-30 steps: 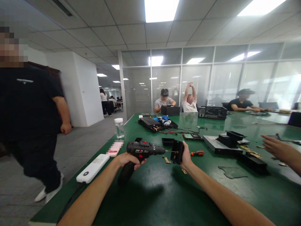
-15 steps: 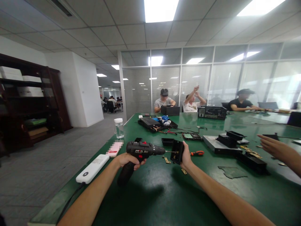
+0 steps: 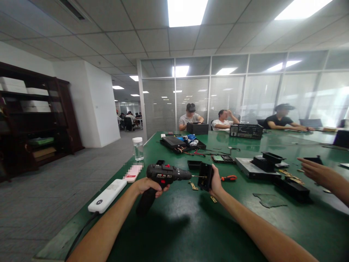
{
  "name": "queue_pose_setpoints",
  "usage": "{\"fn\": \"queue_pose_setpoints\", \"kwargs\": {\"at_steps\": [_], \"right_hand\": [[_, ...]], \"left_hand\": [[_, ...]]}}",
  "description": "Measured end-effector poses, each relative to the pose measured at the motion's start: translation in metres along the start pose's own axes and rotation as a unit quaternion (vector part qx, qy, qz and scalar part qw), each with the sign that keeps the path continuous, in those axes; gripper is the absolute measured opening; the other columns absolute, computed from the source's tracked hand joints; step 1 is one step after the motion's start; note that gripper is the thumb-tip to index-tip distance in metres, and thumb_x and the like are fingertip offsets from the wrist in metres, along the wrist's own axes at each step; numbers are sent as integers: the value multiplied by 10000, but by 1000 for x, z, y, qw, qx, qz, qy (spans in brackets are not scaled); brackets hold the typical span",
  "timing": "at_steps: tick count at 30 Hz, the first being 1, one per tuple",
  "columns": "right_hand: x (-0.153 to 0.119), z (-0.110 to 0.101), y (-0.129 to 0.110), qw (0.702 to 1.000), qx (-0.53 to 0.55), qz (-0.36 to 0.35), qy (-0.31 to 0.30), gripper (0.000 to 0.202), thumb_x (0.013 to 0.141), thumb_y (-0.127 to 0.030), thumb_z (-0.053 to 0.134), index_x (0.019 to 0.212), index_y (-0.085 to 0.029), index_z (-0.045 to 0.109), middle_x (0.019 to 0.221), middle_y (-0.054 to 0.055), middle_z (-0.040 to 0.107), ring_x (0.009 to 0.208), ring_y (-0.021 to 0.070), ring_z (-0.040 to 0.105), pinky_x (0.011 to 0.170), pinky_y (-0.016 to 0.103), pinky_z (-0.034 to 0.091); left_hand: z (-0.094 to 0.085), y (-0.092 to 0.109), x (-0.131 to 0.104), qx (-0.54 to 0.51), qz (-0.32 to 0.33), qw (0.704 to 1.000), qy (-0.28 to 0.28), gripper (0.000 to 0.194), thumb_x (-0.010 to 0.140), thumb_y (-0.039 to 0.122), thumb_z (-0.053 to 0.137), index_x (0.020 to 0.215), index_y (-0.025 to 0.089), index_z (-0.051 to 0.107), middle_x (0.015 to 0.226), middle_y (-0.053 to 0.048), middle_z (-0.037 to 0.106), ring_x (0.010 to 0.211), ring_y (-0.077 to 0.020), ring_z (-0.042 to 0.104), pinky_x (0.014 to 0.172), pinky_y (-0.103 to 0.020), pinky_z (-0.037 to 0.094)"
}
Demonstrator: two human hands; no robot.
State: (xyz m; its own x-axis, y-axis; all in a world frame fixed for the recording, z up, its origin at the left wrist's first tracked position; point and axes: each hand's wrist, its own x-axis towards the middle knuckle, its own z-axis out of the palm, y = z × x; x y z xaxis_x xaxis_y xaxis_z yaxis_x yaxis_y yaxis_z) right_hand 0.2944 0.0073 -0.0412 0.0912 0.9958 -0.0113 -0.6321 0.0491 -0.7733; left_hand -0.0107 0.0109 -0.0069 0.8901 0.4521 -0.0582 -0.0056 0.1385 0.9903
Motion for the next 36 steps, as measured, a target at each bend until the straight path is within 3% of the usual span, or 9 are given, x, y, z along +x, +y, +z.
{"fn": "queue_pose_setpoints", "kwargs": {"at_steps": [15,21,36], "right_hand": [[-8,4,-2,1000,31,3,-2,315,720,-490,428,634,-246,608,535,69,574,422,153,508,406,304,412],[-7,4,0,999,35,-22,15,305,693,-509,465,638,-228,571,519,34,561,409,153,493,389,294,411],[-9,4,-2,1000,22,2,-9,325,700,-527,432,651,-246,587,512,52,566,447,174,531,394,301,408]], "left_hand": [[3,2,0,-2,-4,1000,6,415,585,170,620,987,85,554,843,-63,511,544,-78,444,512,-226,346],[2,0,0,-6,-5,1000,12,411,588,173,611,986,87,551,840,-59,505,540,-77,439,509,-223,346],[1,1,0,-8,-5,1000,6,400,599,155,614,988,91,544,844,-62,510,548,-84,452,516,-230,347]]}}
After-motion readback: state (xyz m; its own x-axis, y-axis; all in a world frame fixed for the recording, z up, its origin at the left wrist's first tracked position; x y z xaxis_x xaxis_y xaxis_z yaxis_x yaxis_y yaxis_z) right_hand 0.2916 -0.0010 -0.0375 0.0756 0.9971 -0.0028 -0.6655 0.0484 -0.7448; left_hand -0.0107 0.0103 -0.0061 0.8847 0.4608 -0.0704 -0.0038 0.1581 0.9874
